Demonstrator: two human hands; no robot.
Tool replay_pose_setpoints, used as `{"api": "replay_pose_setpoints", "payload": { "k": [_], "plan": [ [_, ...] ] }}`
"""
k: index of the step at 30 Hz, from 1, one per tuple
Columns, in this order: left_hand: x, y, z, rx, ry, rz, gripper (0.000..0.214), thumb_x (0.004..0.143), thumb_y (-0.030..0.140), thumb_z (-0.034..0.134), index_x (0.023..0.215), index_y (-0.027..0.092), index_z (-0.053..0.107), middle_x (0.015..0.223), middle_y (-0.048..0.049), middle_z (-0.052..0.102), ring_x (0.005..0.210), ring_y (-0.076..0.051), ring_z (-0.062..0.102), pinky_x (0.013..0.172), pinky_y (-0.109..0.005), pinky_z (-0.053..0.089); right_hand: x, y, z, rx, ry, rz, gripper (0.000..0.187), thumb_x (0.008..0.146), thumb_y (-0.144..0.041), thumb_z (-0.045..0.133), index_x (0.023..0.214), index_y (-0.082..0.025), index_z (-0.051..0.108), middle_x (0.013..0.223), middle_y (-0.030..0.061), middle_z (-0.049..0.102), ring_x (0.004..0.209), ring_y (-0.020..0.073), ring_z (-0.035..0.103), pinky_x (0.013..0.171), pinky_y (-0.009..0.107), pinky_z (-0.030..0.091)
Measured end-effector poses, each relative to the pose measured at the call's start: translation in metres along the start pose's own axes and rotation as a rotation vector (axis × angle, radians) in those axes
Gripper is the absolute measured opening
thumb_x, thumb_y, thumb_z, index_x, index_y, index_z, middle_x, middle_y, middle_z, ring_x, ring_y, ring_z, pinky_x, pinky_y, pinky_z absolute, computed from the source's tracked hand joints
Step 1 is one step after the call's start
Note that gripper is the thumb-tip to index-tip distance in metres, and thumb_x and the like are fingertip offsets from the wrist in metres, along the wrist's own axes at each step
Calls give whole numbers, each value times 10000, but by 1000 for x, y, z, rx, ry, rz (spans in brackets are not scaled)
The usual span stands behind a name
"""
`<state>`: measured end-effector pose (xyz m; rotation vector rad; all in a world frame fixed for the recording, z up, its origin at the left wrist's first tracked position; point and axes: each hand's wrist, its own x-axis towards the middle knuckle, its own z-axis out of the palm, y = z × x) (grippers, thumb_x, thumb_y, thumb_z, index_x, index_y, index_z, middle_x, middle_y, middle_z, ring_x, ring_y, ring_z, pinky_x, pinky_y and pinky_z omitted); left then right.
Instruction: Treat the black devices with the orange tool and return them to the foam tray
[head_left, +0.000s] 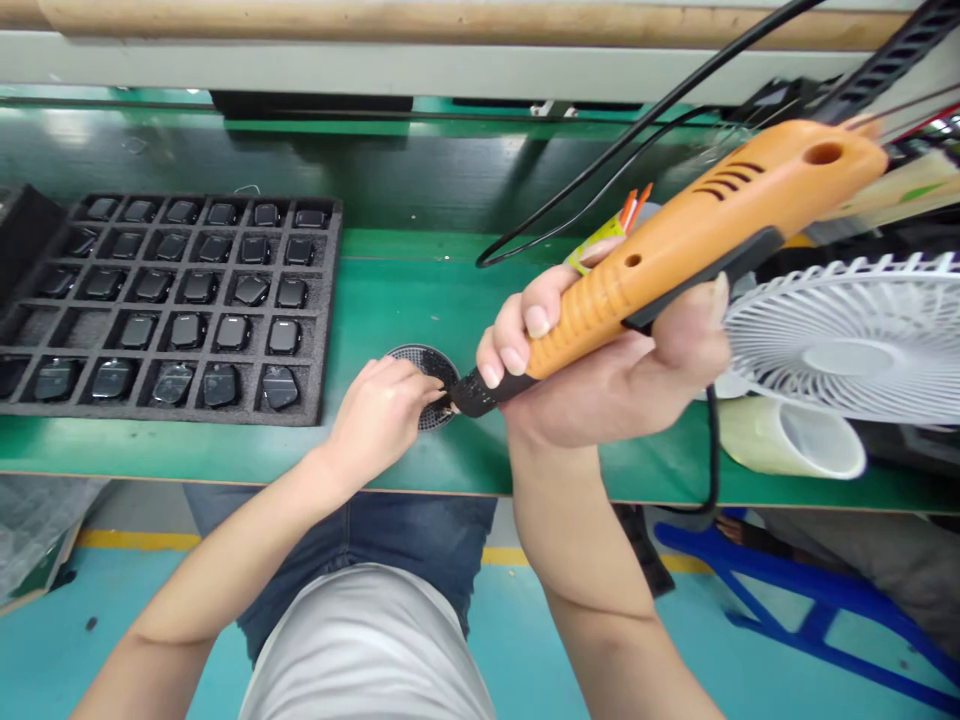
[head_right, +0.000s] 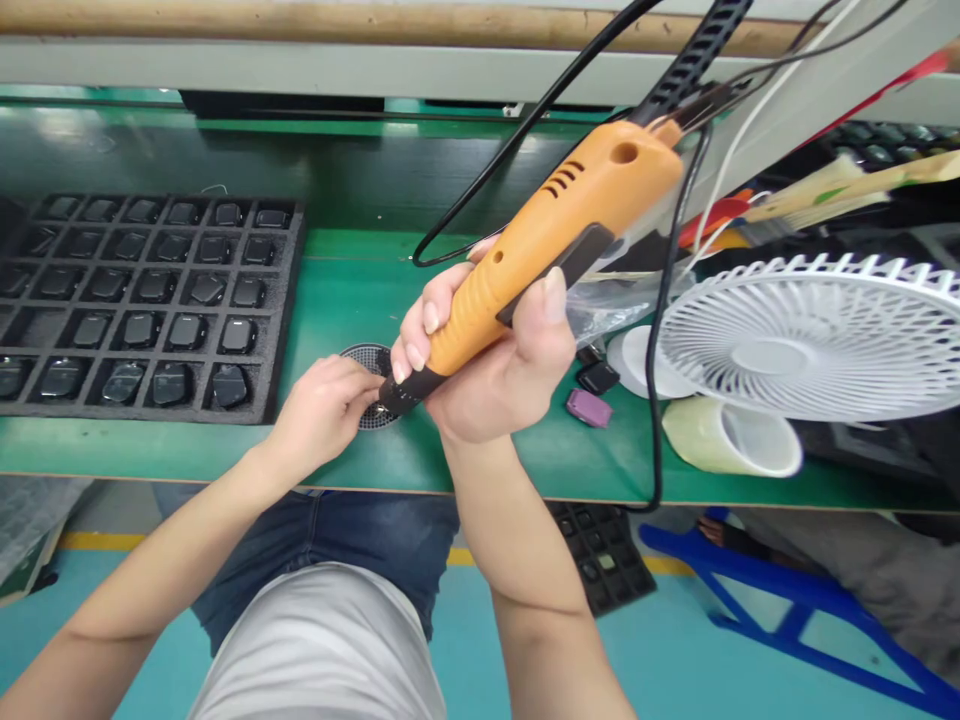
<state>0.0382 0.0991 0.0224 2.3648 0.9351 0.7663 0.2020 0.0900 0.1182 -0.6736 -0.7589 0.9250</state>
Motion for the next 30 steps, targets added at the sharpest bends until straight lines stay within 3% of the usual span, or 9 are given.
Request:
{"api": "replay_pose_setpoints", "payload": {
  "k": [3, 6, 9, 13, 20, 30],
  "plan": [
    [0, 1, 2, 33, -24, 14, 343, 1084, 81, 534, 1269, 205, 795, 1203, -95, 792, 1094, -275, 681, 935, -434, 515, 0, 0, 1, 0, 31, 3, 366, 852, -720, 659, 901, -360, 696, 641, -54, 523, 380, 135, 406, 291, 309, 330],
    [-2, 2, -6, 10, -13, 3, 368, 1097, 99, 519, 1362, 207, 750, 1336, -115, 760, 1216, -287, 671, 1000, -458, 521, 1, -2, 0, -31, 29, 20, 388, 830, -747, 679, 901, -365, 673, 644, -61, 522, 383, 136, 414, 304, 311, 352],
    [-6, 4, -20, -220, -45, 30, 257, 1144, 203, 545, 1296, 211, 752, 1279, -102, 783, 1208, -246, 717, 1045, -426, 555, 1, -4, -1, -51, 16, 36, 402, 823, -758, 685, 919, -368, 659, 657, -65, 524, 393, 137, 426, 317, 314, 362],
    [-12, 9, -30, -465, -54, 81, 192, 1148, 251, 597, 1183, 201, 779, 1139, -83, 807, 1075, -180, 763, 962, -315, 607, 1, -2, -1, -15, 25, 21, 374, 841, -721, 679, 924, -356, 673, 655, -61, 533, 390, 134, 428, 310, 306, 337],
    [-18, 12, -19, -436, 44, 79, 151, 1115, 225, 663, 1161, 201, 804, 1108, -89, 819, 1017, -175, 780, 939, -308, 637, 2, 2, -1, -24, 54, 18, 387, 785, -735, 714, 902, -368, 681, 631, -62, 535, 373, 137, 400, 294, 321, 335],
    [-20, 12, -20, -281, 77, 184, 191, 1133, 179, 600, 1236, 201, 760, 1157, -96, 800, 1071, -189, 756, 963, -349, 629, 2, 3, -8, -26, -21, -2, 386, 854, -736, 680, 937, -359, 702, 656, -53, 518, 388, 140, 433, 315, 317, 363]
  ]
}}
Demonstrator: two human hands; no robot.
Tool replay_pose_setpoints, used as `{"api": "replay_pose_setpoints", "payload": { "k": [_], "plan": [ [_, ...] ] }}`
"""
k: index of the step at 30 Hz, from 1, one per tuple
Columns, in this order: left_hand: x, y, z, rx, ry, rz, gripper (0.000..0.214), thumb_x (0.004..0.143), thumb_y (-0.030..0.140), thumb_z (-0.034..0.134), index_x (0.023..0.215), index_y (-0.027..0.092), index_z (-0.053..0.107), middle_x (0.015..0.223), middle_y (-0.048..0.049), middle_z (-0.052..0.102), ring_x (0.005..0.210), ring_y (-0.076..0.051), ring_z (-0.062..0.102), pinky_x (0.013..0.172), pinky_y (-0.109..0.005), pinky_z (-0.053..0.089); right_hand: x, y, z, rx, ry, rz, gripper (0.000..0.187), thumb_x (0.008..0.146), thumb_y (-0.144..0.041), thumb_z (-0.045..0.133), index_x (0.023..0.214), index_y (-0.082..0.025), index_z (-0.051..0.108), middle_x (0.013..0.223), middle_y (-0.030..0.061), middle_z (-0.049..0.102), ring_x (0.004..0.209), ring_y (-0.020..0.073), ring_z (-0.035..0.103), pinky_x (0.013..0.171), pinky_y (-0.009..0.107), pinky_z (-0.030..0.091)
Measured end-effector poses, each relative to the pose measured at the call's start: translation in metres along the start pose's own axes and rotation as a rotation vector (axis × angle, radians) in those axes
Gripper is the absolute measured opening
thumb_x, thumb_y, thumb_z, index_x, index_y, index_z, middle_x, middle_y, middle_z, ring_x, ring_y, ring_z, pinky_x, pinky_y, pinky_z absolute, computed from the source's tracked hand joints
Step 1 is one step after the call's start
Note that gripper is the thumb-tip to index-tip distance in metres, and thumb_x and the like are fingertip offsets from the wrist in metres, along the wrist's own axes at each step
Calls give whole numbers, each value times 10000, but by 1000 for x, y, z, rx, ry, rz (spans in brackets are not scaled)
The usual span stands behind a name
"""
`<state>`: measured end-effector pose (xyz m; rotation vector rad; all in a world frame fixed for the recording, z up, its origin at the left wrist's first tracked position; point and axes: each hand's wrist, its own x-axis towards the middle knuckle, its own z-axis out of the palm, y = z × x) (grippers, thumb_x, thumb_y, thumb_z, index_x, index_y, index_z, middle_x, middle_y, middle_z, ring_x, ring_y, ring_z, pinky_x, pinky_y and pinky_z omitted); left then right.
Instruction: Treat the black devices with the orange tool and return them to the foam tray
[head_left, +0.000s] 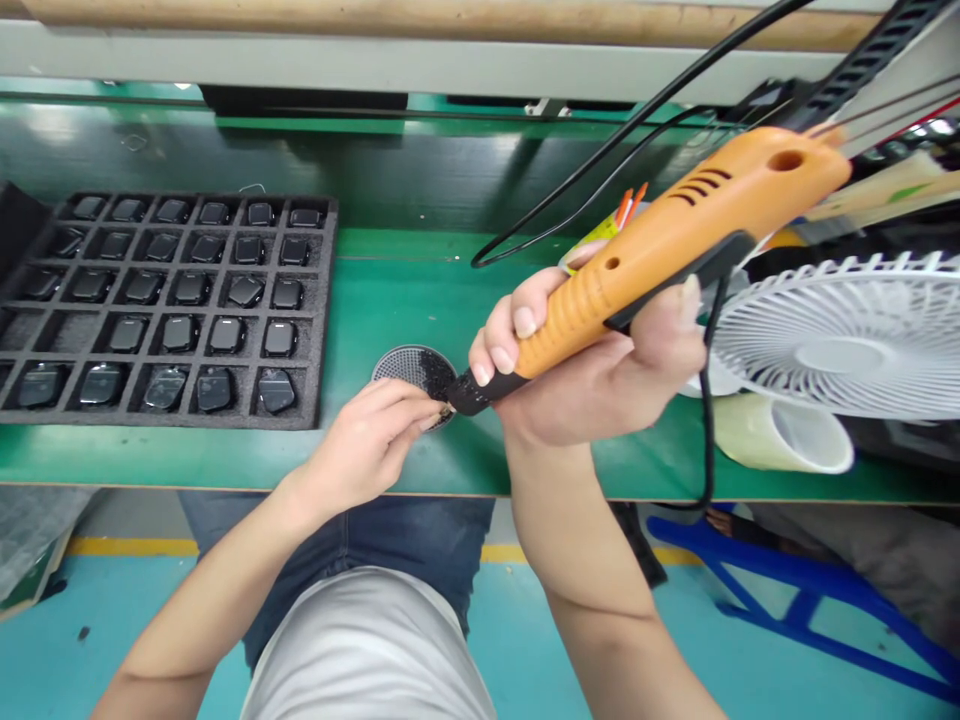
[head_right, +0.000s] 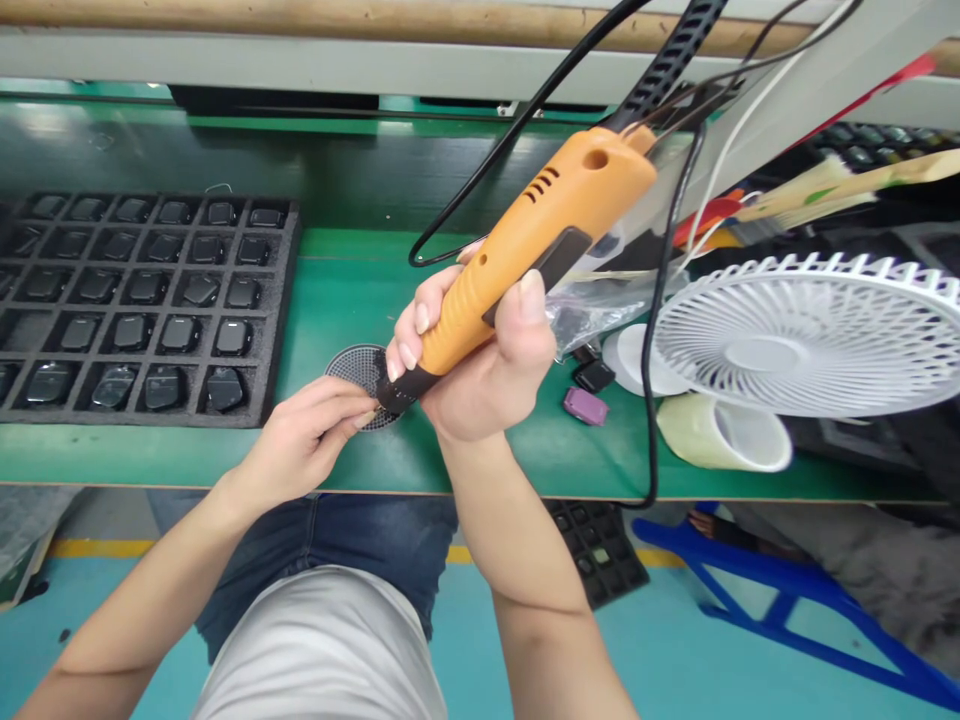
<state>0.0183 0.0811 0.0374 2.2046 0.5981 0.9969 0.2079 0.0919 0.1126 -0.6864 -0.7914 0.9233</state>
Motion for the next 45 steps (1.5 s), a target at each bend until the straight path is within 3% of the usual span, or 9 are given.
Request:
{"api": "replay_pose_setpoints", "payload": {
  "k": [18, 30, 34, 39, 45],
  "plan": [
    [-3, -2, 2, 48, 18, 56, 181, 1124, 158, 598, 1257, 185, 717, 1150, -99, 776, 1052, -187, 733, 955, -337, 625, 1, 4, -8, 90, -51, -9, 376, 867, -701, 690, 972, -344, 741, 679, -48, 600, 403, 138, 462, 323, 313, 382],
    [-8, -3, -4, -5, 46, -20, 203, 1105, 131, 614, 1261, 178, 735, 1175, -98, 762, 1066, -180, 727, 969, -326, 613, -1, -4, -12, 4, -76, 25, 382, 832, -683, 788, 994, -344, 717, 730, -53, 637, 462, 152, 552, 353, 331, 443],
    [-3, -10, -3, 171, 11, -84, 198, 1123, 172, 595, 1229, 181, 762, 1140, -91, 774, 1059, -218, 720, 955, -382, 592, -2, -9, -14, -57, -30, 36, 419, 811, -720, 795, 1007, -363, 695, 743, -49, 623, 479, 164, 550, 370, 344, 445],
    [13, -11, 11, 554, -106, -106, 221, 1110, 179, 618, 1224, 199, 806, 1046, -71, 773, 948, -258, 652, 798, -424, 486, -1, -10, -15, -93, 38, 21, 425, 809, -727, 780, 1003, -362, 676, 756, -44, 586, 513, 162, 549, 402, 340, 431],
    [23, -11, 19, 623, -136, -128, 154, 1095, 198, 672, 1107, 229, 822, 977, -44, 775, 925, -260, 633, 786, -424, 424, -2, -2, -7, -90, 124, -7, 407, 809, -696, 788, 962, -347, 646, 745, -48, 561, 505, 154, 524, 400, 346, 398]
  ]
}}
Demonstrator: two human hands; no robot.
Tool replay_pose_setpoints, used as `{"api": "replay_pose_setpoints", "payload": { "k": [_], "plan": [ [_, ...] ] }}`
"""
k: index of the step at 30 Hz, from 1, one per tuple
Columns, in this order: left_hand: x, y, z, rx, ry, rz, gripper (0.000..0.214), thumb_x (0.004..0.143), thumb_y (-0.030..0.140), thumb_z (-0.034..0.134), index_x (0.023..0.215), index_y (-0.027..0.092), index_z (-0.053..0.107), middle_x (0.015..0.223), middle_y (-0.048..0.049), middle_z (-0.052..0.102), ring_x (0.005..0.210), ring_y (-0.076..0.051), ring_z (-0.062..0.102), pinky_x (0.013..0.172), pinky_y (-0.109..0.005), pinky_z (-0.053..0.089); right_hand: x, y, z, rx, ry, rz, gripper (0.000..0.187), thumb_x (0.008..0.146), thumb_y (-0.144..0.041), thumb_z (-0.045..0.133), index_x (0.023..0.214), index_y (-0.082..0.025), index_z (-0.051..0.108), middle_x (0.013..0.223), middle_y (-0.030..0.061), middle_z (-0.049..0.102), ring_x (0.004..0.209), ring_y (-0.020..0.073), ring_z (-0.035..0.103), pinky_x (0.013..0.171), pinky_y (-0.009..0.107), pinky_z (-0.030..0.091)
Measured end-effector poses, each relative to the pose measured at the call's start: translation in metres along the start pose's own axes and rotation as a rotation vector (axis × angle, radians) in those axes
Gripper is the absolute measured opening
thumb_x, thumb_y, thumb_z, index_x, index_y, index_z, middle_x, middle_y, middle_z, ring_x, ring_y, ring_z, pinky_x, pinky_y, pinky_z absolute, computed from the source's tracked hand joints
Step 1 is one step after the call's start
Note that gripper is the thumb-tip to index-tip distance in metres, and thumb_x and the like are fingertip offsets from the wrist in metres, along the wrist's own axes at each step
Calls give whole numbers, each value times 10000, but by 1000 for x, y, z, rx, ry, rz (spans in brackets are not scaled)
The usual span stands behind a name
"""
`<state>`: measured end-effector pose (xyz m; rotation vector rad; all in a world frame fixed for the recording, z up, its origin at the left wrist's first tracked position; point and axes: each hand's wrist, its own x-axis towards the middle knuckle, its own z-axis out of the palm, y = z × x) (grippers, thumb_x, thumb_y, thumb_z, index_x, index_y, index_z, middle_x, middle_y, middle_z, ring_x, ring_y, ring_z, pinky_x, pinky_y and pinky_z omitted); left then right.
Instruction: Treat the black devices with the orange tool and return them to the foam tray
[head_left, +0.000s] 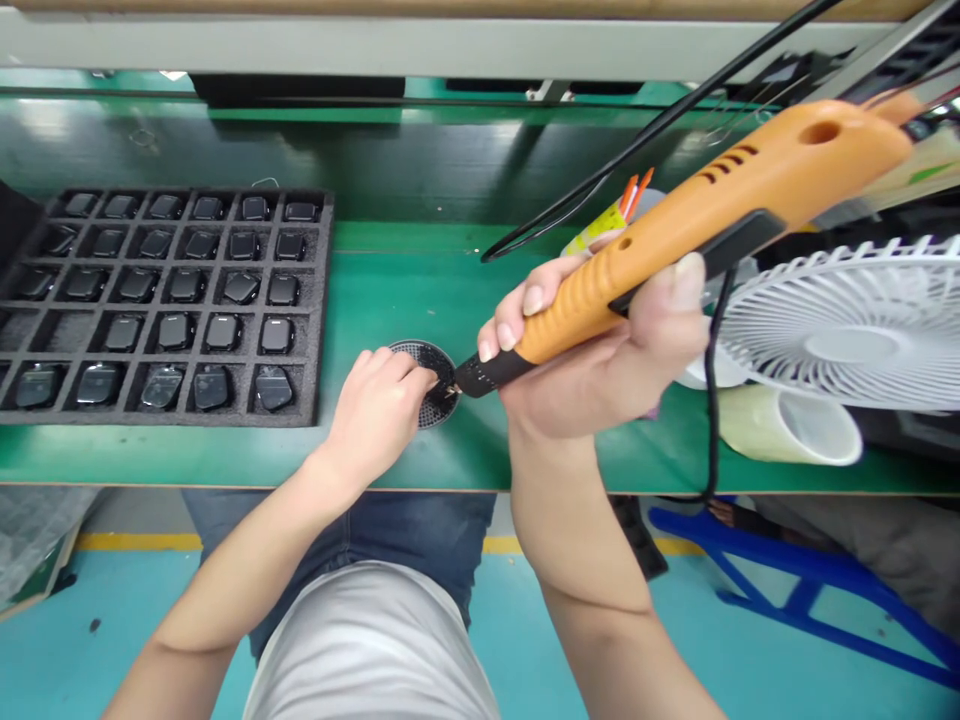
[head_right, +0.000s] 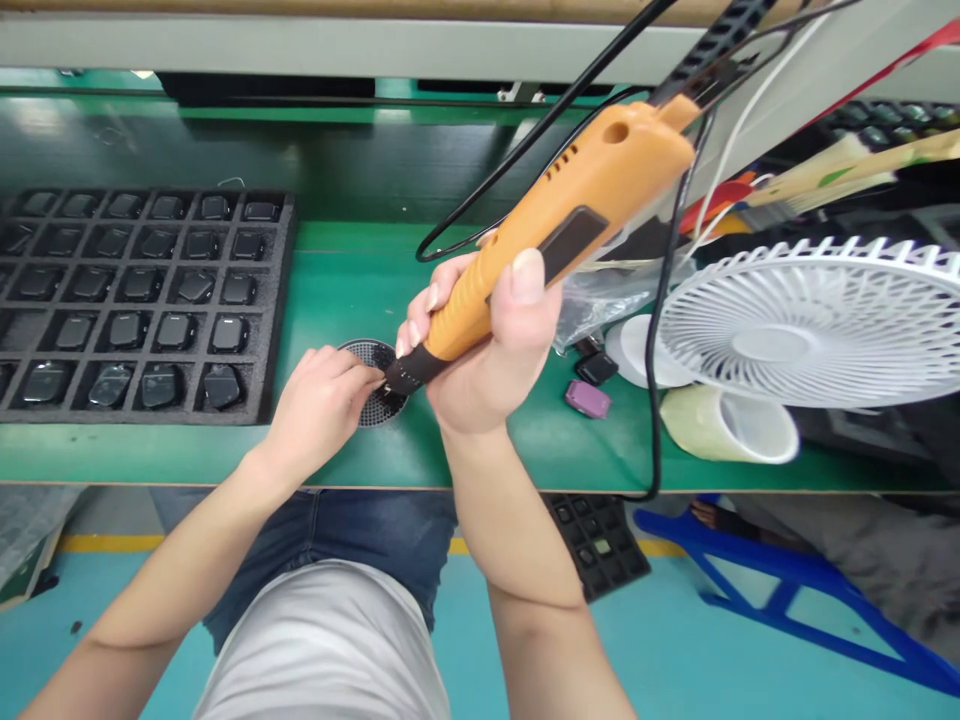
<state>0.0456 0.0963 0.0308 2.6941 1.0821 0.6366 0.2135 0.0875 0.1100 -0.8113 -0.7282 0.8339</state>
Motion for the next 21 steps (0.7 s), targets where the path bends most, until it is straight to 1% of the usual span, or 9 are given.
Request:
{"api": "replay_pose_setpoints", "payload": {
  "k": [2, 6, 10, 12, 14, 15, 17, 19, 21],
  "plan": [
    [-1, -1, -2, 2, 3, -14, 177, 1118, 238, 647, 1067, 220, 815, 953, -52, 771, 912, -264, 633, 778, -421, 405, -1, 1, 3, 4, 19, -6, 391, 802, -668, 813, 956, -345, 656, 741, -48, 577, 499, 156, 528, 394, 353, 394],
    [-9, -4, -9, -10, 11, -25, 248, 1164, 248, 544, 1152, 201, 787, 1034, -82, 779, 942, -266, 644, 793, -413, 399, -2, 2, 6, 11, 38, -5, 380, 803, -671, 804, 954, -353, 661, 729, -54, 574, 482, 150, 517, 385, 354, 392],
    [-21, -9, -14, -23, 18, -33, 213, 1136, 175, 554, 1155, 196, 765, 1096, -90, 784, 988, -275, 659, 818, -424, 426, -2, 6, 10, 14, 51, -19, 396, 793, -677, 800, 937, -352, 625, 705, -65, 577, 457, 139, 497, 366, 335, 372],
    [-27, -12, -15, -48, 27, -44, 227, 1127, 139, 544, 1211, 186, 750, 1148, -95, 788, 1035, -280, 669, 849, -431, 450, -2, 8, 11, 15, 64, -31, 411, 778, -673, 820, 934, -351, 616, 695, -66, 586, 453, 145, 501, 358, 337, 371],
    [-32, -15, -17, -87, 20, -24, 201, 1133, 179, 573, 1250, 180, 737, 1198, -100, 784, 1090, -283, 671, 882, -439, 467, -1, 11, 11, 6, 63, -43, 414, 779, -666, 832, 927, -353, 604, 704, -67, 593, 462, 148, 508, 361, 344, 384],
    [-35, -16, -19, -106, 6, -4, 176, 1134, 232, 608, 1241, 182, 738, 1206, -101, 782, 1112, -284, 671, 896, -444, 473, -1, 13, 11, -8, 50, -51, 412, 789, -657, 833, 927, -355, 590, 721, -69, 599, 473, 146, 516, 367, 344, 396],
    [-40, -17, -20, -133, -11, 32, 161, 1117, 329, 678, 1162, 193, 753, 1180, -96, 782, 1127, -282, 671, 918, -451, 475, -2, 16, 10, -48, 8, -82, 424, 808, -615, 848, 944, -352, 544, 778, -80, 619, 510, 139, 545, 395, 337, 436],
    [-43, -15, -19, -143, 3, 51, 155, 1110, 339, 697, 1064, 206, 761, 1115, -78, 787, 1116, -270, 675, 939, -452, 466, -5, 19, 10, -88, -36, -116, 458, 806, -520, 891, 984, -345, 507, 857, -89, 656, 572, 135, 600, 456, 338, 513],
    [-45, -11, -16, -132, 25, 86, 171, 1110, 329, 700, 997, 215, 760, 1023, -57, 785, 1064, -256, 677, 940, -451, 449, -11, 20, 11, -121, -59, -144, 451, 826, -434, 899, 1012, -338, 499, 915, -88, 678, 632, 133, 644, 521, 348, 577]
  ]
}}
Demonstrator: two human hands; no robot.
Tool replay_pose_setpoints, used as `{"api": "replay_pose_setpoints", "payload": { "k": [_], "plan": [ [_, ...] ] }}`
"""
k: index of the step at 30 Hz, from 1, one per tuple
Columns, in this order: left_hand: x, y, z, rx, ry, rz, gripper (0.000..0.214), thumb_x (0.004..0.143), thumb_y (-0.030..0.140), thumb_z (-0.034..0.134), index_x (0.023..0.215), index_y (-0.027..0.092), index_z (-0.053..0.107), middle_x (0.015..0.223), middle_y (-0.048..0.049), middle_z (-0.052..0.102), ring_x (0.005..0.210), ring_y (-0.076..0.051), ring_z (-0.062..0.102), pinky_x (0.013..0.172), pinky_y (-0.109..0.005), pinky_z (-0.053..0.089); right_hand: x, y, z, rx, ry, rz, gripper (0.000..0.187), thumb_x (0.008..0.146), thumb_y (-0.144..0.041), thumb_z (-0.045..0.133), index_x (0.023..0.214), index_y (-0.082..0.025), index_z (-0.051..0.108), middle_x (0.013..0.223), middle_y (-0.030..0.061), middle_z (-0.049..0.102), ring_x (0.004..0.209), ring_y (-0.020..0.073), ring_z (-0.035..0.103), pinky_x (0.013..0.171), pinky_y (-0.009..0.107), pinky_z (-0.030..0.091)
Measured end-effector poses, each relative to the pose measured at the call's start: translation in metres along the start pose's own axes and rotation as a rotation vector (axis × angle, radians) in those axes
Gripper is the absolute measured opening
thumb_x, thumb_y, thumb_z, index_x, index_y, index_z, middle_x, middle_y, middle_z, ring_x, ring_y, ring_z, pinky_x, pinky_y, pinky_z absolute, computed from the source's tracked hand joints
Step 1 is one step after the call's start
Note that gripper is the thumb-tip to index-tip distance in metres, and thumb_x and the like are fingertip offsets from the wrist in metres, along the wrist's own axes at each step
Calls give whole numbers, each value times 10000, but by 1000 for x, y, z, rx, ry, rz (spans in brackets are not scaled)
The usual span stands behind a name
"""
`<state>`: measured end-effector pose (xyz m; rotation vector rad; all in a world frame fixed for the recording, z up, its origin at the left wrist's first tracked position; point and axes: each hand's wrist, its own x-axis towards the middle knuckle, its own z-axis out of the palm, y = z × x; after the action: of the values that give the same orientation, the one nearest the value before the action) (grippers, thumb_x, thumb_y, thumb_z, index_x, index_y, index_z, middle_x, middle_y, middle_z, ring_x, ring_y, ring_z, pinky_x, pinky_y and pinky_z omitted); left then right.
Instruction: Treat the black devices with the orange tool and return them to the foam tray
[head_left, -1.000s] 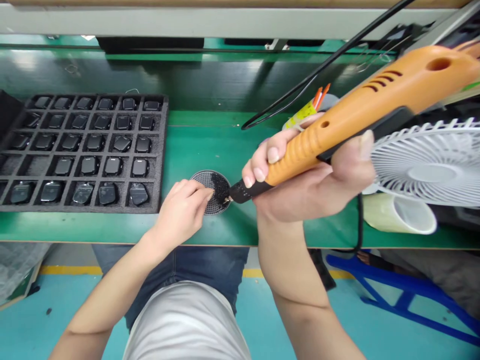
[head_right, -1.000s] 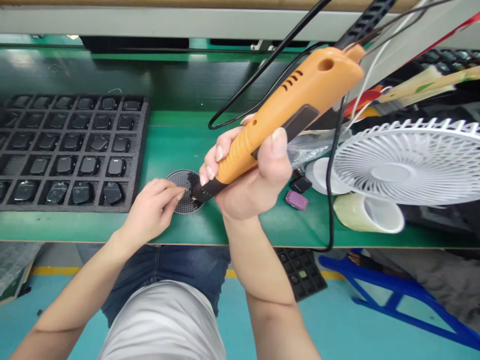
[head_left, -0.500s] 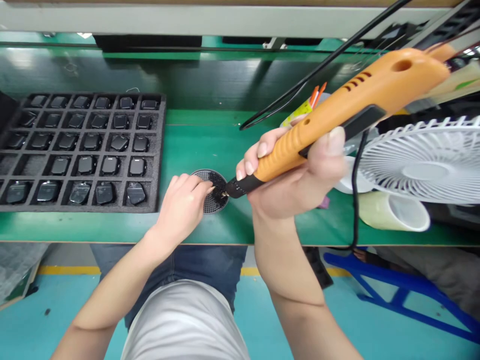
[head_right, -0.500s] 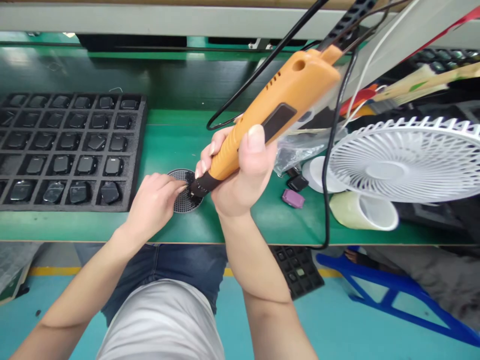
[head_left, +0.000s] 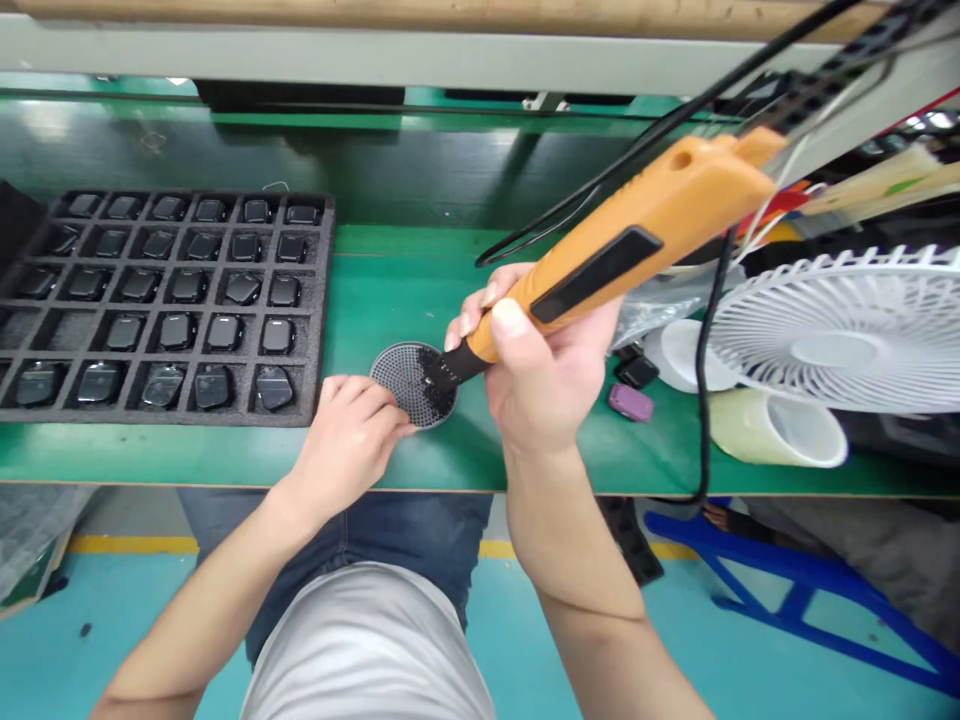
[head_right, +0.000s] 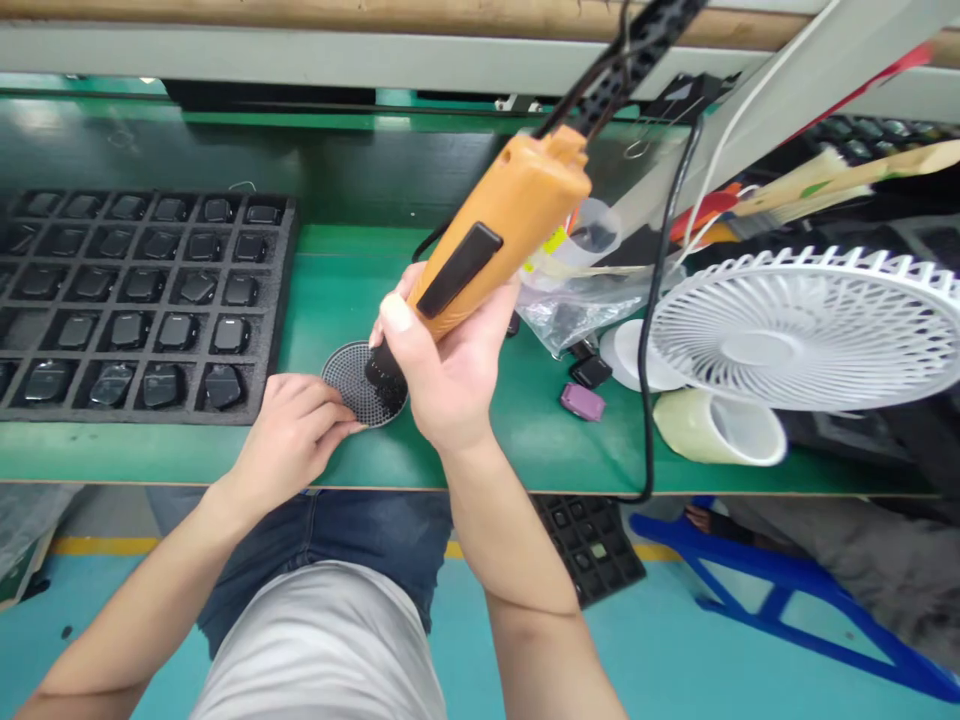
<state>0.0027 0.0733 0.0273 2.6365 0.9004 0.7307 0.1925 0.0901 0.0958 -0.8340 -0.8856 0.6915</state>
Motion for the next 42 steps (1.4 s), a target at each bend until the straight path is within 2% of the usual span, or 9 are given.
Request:
{"api": "replay_pose_setpoints", "payload": {
  "k": [6, 9, 13, 18, 21, 29, 35, 39, 42],
  "plan": [
    [-1, 12, 14, 65, -6, 40, 132, 1102, 267, 701, 1005, 209, 769, 961, -54, 767, 961, -238, 655, 922, -444, 418, -20, 0, -3, -26, 3, -90, 304, 928, -493, 836, 1126, -396, 627, 970, -45, 697, 699, 157, 691, 598, 389, 647],
    [-1, 22, 24, 68, 35, 24, 174, 1115, 231, 666, 978, 216, 773, 917, -34, 758, 907, -222, 645, 891, -428, 412, -25, 1, -8, -23, 27, -99, 353, 907, -583, 841, 1190, -464, 668, 879, -50, 653, 588, 146, 617, 499, 350, 581],
    [4, 36, 34, 75, 71, -16, 178, 1111, 283, 690, 979, 206, 780, 925, -43, 771, 907, -231, 665, 896, -443, 422, -27, 1, -13, -14, 55, -59, 438, 818, -654, 885, 1140, -428, 694, 815, -52, 602, 541, 139, 561, 423, 302, 482],
    [3, 37, 26, 114, 70, -145, 174, 1136, 265, 627, 1165, 165, 766, 1294, -106, 812, 1200, -294, 714, 1068, -541, 447, -29, -2, -21, -24, 33, -34, 437, 879, -710, 760, 1129, -363, 674, 840, -42, 592, 581, 141, 580, 459, 307, 514],
    [0, 37, 22, 154, -3, -111, 241, 1144, 263, 600, 1297, 148, 746, 1461, -138, 761, 1371, -330, 676, 1177, -608, 430, -29, 0, -24, -20, 50, -25, 460, 870, -701, 765, 1170, -366, 667, 838, -42, 589, 584, 151, 576, 465, 314, 516],
    [10, 45, 25, 116, -80, -63, 315, 1149, 297, 584, 1405, 163, 708, 1560, -157, 698, 1497, -354, 613, 1251, -681, 417, -26, 3, -27, 29, 114, -39, 427, 860, -687, 777, 1100, -345, 687, 797, -48, 619, 566, 154, 586, 448, 309, 502],
    [-35, 28, 2, -4, 85, -174, 219, 1077, 183, 643, 1290, 193, 696, 1429, -167, 730, 1375, -351, 666, 1193, -629, 496, -35, 0, -23, 22, 125, -43, 470, 810, -705, 836, 1086, -354, 687, 774, -65, 698, 510, 169, 623, 437, 359, 574],
    [-70, 26, -2, -99, 70, -182, 338, 1042, 88, 622, 1356, 210, 660, 1471, -177, 687, 1376, -328, 659, 1139, -535, 588, -45, -4, -17, 10, 80, 17, 500, 789, -696, 857, 1072, -337, 652, 700, -79, 658, 437, 150, 555, 385, 321, 511],
    [-76, 30, -1, -112, 65, -167, 366, 1031, 66, 610, 1354, 230, 668, 1463, -155, 705, 1334, -309, 686, 1108, -504, 610, -49, -5, -14, -5, 40, 80, 539, 787, -731, 844, 1093, -349, 617, 719, -79, 657, 454, 159, 580, 407, 333, 529]
  ]
}}
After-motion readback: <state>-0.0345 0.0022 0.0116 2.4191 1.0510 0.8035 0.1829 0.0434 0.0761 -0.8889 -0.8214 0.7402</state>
